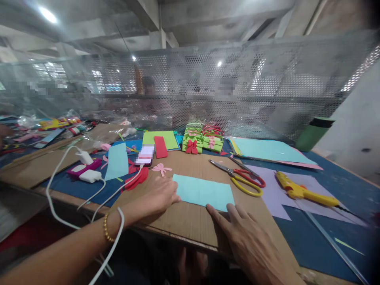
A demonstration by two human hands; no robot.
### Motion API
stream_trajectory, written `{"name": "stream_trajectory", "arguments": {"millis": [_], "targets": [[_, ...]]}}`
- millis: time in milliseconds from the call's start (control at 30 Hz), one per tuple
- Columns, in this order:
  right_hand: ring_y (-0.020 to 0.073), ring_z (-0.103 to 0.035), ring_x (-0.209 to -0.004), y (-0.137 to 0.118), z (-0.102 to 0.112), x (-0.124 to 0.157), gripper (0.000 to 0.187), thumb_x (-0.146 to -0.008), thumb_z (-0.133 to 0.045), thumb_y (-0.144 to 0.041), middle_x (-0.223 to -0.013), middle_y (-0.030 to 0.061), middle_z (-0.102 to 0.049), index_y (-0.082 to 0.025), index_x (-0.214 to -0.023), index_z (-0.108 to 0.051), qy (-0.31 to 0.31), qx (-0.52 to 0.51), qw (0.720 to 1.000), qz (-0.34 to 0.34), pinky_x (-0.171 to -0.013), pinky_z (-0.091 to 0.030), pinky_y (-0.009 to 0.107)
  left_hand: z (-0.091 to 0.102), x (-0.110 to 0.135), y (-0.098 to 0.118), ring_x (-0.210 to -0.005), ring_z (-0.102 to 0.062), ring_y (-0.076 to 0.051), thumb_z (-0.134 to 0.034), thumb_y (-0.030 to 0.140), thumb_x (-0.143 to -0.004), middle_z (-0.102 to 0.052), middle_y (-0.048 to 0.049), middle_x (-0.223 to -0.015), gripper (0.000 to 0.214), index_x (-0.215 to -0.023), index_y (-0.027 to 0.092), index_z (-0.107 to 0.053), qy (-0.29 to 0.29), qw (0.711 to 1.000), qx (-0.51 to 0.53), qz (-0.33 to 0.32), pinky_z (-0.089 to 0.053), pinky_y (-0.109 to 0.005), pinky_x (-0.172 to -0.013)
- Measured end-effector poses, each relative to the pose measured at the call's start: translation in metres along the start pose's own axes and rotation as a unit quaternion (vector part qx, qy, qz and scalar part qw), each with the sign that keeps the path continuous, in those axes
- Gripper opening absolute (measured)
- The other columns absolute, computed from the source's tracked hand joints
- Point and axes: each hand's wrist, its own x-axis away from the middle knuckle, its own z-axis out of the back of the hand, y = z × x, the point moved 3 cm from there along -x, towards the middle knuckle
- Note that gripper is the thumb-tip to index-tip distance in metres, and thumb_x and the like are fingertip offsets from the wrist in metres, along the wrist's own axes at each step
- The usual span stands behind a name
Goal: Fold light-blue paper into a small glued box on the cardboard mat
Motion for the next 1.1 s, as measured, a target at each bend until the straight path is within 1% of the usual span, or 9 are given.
{"name": "stream_trajectory", "arguments": {"millis": [100,167,267,367,433,567,700,900,1100], "targets": [[0.0204,-0.059,-0.075,0.0,0.0,-0.001,0.057,-0.079,-0.05,-0.004,-0.088,0.0066,-0.061,-0.025,-0.132,-0.052,0.003,0.005,1.0,0.003,-0.062,-0.049,0.03,0.011,-0.01,-0.004,-0.097,-0.06,-0.028,-0.077,0.04,-0.075,-0.069,-0.0098,-0.086,0.027,-0.067,0.017,-0.065,-0.014,1.0,0.01,0.001,-0.039,-0.037,-0.083],[0.0208,-0.059,-0.075,0.0,-0.003,0.0,0.058,-0.079,-0.051,-0.004,-0.089,0.0068,-0.061,-0.025,-0.132,-0.052,0.004,0.005,1.0,0.001,-0.063,-0.049,0.031,0.012,-0.018,-0.006,-0.097,-0.06,-0.029,-0.077,0.035,-0.073,-0.069,-0.0106,-0.084,0.027,-0.061,0.017,-0.061,-0.087,0.994,0.059,0.027,-0.04,-0.038,-0.084],[0.0222,-0.059,-0.076,0.001,-0.009,0.002,0.058,-0.08,-0.053,-0.006,-0.09,0.0069,-0.06,-0.025,-0.135,-0.05,-0.005,-0.004,1.0,-0.003,-0.062,-0.049,0.033,0.006,-0.026,-0.007,-0.071,-0.064,-0.023,-0.069,0.036,-0.075,-0.066,-0.0073,-0.066,0.03,-0.055,0.018,-0.057,-0.214,0.965,0.136,0.059,-0.044,-0.032,-0.068],[0.023,-0.059,-0.078,0.001,-0.014,0.004,0.059,-0.081,-0.053,-0.007,-0.091,0.0067,-0.059,-0.026,-0.137,-0.047,-0.014,-0.013,1.0,-0.004,-0.062,-0.048,0.033,-0.001,-0.029,-0.007,-0.048,-0.057,-0.018,-0.057,0.042,-0.081,-0.061,-0.0054,-0.052,0.041,-0.048,0.018,-0.054,-0.262,0.947,0.169,0.07,-0.044,-0.029,-0.054],[0.0225,-0.058,-0.077,0.001,-0.014,0.004,0.059,-0.081,-0.053,-0.006,-0.09,0.0062,-0.058,-0.027,-0.136,-0.048,-0.016,-0.016,1.0,-0.006,-0.06,-0.046,0.032,-0.005,-0.028,-0.007,-0.043,-0.054,-0.017,-0.053,0.045,-0.082,-0.06,-0.0058,-0.049,0.045,-0.045,0.019,-0.051,-0.272,0.942,0.183,0.078,-0.043,-0.029,-0.051],[0.0205,-0.057,-0.072,0.0,-0.008,0.0,0.057,-0.081,-0.055,-0.006,-0.085,0.0046,-0.058,-0.027,-0.133,-0.05,-0.02,-0.023,0.999,-0.018,-0.055,-0.042,0.03,-0.007,-0.024,-0.008,-0.043,-0.053,-0.015,-0.057,0.048,-0.079,-0.061,-0.0042,-0.051,0.042,-0.05,0.019,-0.049,-0.266,0.939,0.198,0.094,-0.042,-0.027,-0.048],[0.0198,-0.059,-0.075,-0.002,0.002,-0.003,0.055,-0.082,-0.057,-0.006,-0.087,0.0054,-0.06,-0.026,-0.133,-0.051,-0.04,-0.028,0.999,-0.02,-0.058,-0.042,0.029,-0.009,-0.024,-0.012,-0.043,-0.054,-0.014,-0.06,0.051,-0.076,-0.061,-0.0031,-0.051,0.041,-0.052,0.019,-0.051,-0.257,0.939,0.204,0.103,-0.039,-0.025,-0.045],[0.0188,-0.057,-0.076,-0.002,0.008,-0.004,0.057,-0.084,-0.059,-0.01,-0.091,0.0051,-0.06,-0.027,-0.137,-0.048,-0.088,-0.045,0.995,-0.026,-0.058,-0.04,0.029,-0.014,-0.022,-0.019,-0.042,-0.052,-0.014,-0.063,0.038,-0.073,-0.056,-0.0007,-0.046,0.031,-0.053,0.019,-0.049,-0.259,0.928,0.231,0.137,-0.039,-0.024,-0.043],[0.0193,-0.057,-0.078,-0.001,0.006,-0.003,0.06,-0.082,-0.058,-0.008,-0.091,0.0053,-0.06,-0.028,-0.137,-0.048,-0.083,-0.053,0.995,-0.032,-0.06,-0.041,0.029,-0.008,-0.012,-0.032,-0.039,-0.051,-0.011,-0.063,0.031,-0.073,-0.054,0.0031,-0.045,0.026,-0.056,0.019,-0.048,-0.281,0.91,0.254,0.167,-0.039,-0.022,-0.042]]}}
